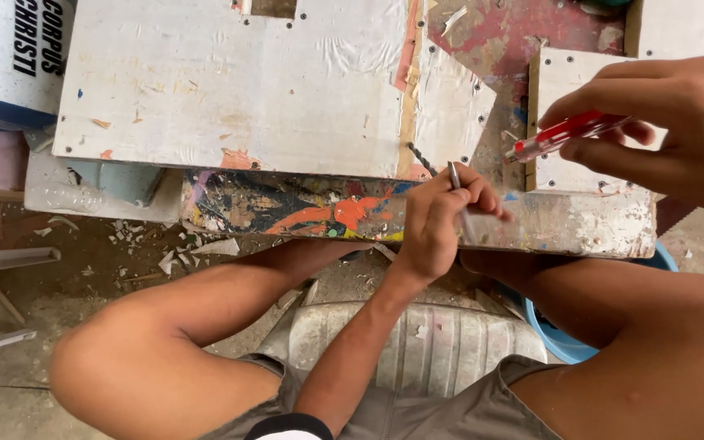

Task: Manually clearing or marking holes in a board using a small screwdriver

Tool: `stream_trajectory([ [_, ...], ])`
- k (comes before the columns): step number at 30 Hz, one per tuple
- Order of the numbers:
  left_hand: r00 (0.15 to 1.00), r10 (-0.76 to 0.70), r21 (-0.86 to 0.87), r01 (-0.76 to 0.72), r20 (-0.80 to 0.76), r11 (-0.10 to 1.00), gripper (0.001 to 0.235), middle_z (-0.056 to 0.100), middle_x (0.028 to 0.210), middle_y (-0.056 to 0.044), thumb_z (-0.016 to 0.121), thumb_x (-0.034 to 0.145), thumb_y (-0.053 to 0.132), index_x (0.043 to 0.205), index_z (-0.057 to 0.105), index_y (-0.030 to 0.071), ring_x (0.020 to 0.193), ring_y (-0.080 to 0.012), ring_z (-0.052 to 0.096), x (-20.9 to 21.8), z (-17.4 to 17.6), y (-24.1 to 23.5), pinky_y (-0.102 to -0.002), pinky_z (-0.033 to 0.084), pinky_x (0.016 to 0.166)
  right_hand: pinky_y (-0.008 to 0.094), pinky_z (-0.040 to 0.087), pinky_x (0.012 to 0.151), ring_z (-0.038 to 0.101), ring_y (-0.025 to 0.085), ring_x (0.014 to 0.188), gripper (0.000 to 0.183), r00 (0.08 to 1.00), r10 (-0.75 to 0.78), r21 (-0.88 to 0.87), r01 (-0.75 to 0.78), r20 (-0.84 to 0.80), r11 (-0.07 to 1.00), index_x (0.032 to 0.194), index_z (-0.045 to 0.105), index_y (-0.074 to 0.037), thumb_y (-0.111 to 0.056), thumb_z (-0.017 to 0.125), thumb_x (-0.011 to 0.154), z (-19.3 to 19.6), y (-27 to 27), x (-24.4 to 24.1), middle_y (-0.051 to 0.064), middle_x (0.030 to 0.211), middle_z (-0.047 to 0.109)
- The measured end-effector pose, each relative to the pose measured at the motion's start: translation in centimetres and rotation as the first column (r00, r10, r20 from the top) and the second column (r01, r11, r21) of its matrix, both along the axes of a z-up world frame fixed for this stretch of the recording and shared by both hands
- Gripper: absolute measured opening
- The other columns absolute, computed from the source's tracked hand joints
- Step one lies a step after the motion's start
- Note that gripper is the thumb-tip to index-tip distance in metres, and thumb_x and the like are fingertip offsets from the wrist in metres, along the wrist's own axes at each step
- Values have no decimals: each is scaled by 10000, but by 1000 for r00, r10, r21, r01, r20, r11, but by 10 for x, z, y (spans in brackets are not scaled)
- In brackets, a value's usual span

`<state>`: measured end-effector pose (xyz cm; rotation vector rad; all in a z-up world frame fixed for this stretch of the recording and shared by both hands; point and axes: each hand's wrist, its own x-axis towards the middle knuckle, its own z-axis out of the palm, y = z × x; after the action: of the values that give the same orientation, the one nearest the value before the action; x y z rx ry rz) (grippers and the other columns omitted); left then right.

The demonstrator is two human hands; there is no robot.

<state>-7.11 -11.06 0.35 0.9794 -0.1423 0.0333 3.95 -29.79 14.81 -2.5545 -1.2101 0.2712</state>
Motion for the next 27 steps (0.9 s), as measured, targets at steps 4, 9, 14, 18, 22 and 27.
stream_trajectory([
  [4, 999, -52, 34, 52, -6, 998, 216, 374, 689, 10, 367, 1007, 215, 876, 491, 95, 549, -112, 340, 1, -4, 11, -252, 289, 486, 351, 456, 567, 542, 183, 540, 247, 1000, 1, 23, 0, -18, 1000, 1161, 753, -159, -243, 698, 935, -3, 10, 1, 4, 733, 684],
  [9, 975, -8, 645, -142, 223, 751, 582, 421, 621, -19, 234, 1095, 502, 833, 517, 66, 521, -141, 395, -1, 13, 18, -330, 311, 505, 360, 497, 543, 592, 191, 519, 244, 995, 28, -53, -33, -91, 998, 1125, 746, -192, -259, 709, 893, -8, 14, 4, -13, 808, 744],
  [14, 969, 36, 733, -208, 244, 647, 549, 401, 591, -35, 244, 1089, 475, 781, 447, 68, 498, -163, 370, -3, 10, 17, -365, 271, 474, 353, 485, 555, 554, 201, 522, 245, 993, 33, -6, -34, -117, 999, 1131, 737, -182, -245, 701, 897, -16, 12, 2, -12, 826, 732],
  [18, 972, -11, 821, -192, 235, 537, 503, 464, 564, -73, 304, 1067, 465, 794, 448, 68, 458, -210, 407, -1, 9, 22, -405, 266, 427, 365, 486, 554, 558, 211, 532, 250, 992, 50, -28, -53, -117, 998, 1142, 728, -188, -267, 685, 909, -20, 11, 3, 1, 845, 718],
  [22, 953, -39, 808, -231, 299, 543, 423, 474, 589, -73, 398, 1073, 375, 807, 455, 51, 483, -191, 416, -4, 15, 23, -385, 299, 450, 359, 486, 559, 543, 209, 530, 242, 986, 71, 4, -71, -152, 997, 1129, 731, -180, -243, 679, 901, -22, 13, 1, 2, 843, 718],
  [27, 978, -3, 870, -185, 209, 456, 826, 312, 497, 84, 328, 844, 760, 1223, 436, 34, 346, -99, 369, -11, 34, 24, -277, 333, 324, 385, 508, 638, 621, 231, 589, 257, 985, 40, -55, -50, -167, 997, 1118, 702, -183, -188, 676, 862, -20, 20, -8, 14, 886, 722],
])
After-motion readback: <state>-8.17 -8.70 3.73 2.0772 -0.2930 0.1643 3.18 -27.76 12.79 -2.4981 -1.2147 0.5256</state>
